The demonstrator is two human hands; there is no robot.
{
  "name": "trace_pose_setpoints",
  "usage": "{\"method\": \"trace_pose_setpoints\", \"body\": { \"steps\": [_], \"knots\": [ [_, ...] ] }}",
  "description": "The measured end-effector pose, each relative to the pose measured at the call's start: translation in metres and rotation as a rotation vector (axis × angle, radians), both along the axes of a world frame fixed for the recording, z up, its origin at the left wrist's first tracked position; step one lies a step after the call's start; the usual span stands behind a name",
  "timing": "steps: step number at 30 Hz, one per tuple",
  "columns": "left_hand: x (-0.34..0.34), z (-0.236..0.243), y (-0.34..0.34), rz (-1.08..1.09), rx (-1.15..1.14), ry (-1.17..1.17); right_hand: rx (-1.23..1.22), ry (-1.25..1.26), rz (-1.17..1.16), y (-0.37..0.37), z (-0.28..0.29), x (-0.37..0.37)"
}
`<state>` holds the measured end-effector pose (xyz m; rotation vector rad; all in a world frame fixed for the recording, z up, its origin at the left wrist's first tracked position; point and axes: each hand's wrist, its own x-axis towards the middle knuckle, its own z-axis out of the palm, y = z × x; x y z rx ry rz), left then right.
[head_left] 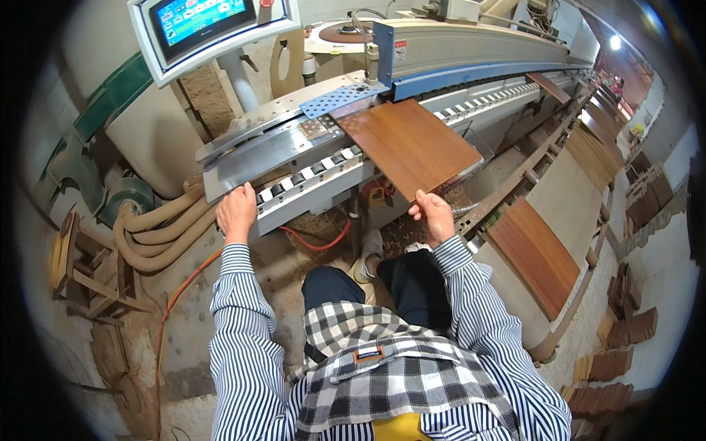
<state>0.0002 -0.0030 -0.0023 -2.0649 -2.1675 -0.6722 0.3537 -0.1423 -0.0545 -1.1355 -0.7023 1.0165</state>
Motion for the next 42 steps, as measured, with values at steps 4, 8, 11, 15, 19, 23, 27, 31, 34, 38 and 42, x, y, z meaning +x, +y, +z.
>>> {"method": "trace_pose_setpoints", "body": {
  "steps": [4, 8, 11, 15, 19, 23, 27, 31, 34, 38, 42],
  "knots": [
    [-0.002, -0.007, 0.007, -0.015, -0.026, 0.023, 0.034, 0.026, -0.231, -0.021, -0.016, 0.044],
    [-0.004, -0.004, 0.003, -0.021, -0.038, 0.011, -0.113, -0.116, -0.504, -0.116, -0.054, 0.1],
    [-0.006, -0.005, 0.006, -0.012, -0.078, 0.052, -0.276, -0.262, -0.896, -0.223, -0.083, 0.142],
    [-0.002, -0.003, 0.002, -0.009, -0.065, 0.044, -0.381, -0.139, -1.484, -0.337, -0.111, 0.198],
    [0.002, -0.004, 0.005, -0.018, -0.064, 0.027, -0.433, -0.022, -1.303, -0.373, -0.122, 0.217],
    [0.0, -0.005, 0.007, -0.032, -0.046, 0.02, -0.431, -0.069, -1.471, -0.359, -0.136, 0.214],
    [-0.004, -0.008, 0.009, -0.036, -0.036, 0.015, -0.314, 0.068, -1.368, -0.367, -0.155, 0.211],
    [-0.006, -0.005, 0.006, -0.035, -0.039, 0.021, -0.143, 0.368, -1.241, -0.359, -0.162, 0.169],
    [-0.005, -0.006, 0.006, -0.013, -0.058, 0.023, -0.142, 0.456, -0.768, -0.353, -0.151, 0.116],
    [-0.004, -0.007, 0.005, -0.019, 0.01, 0.028, -0.158, 0.749, -0.598, -0.328, -0.136, 0.09],
    [-0.001, -0.001, 0.001, -0.003, -0.005, -0.001, 0.0, 0.616, -0.568, -0.306, -0.138, 0.102]
  ]
}}
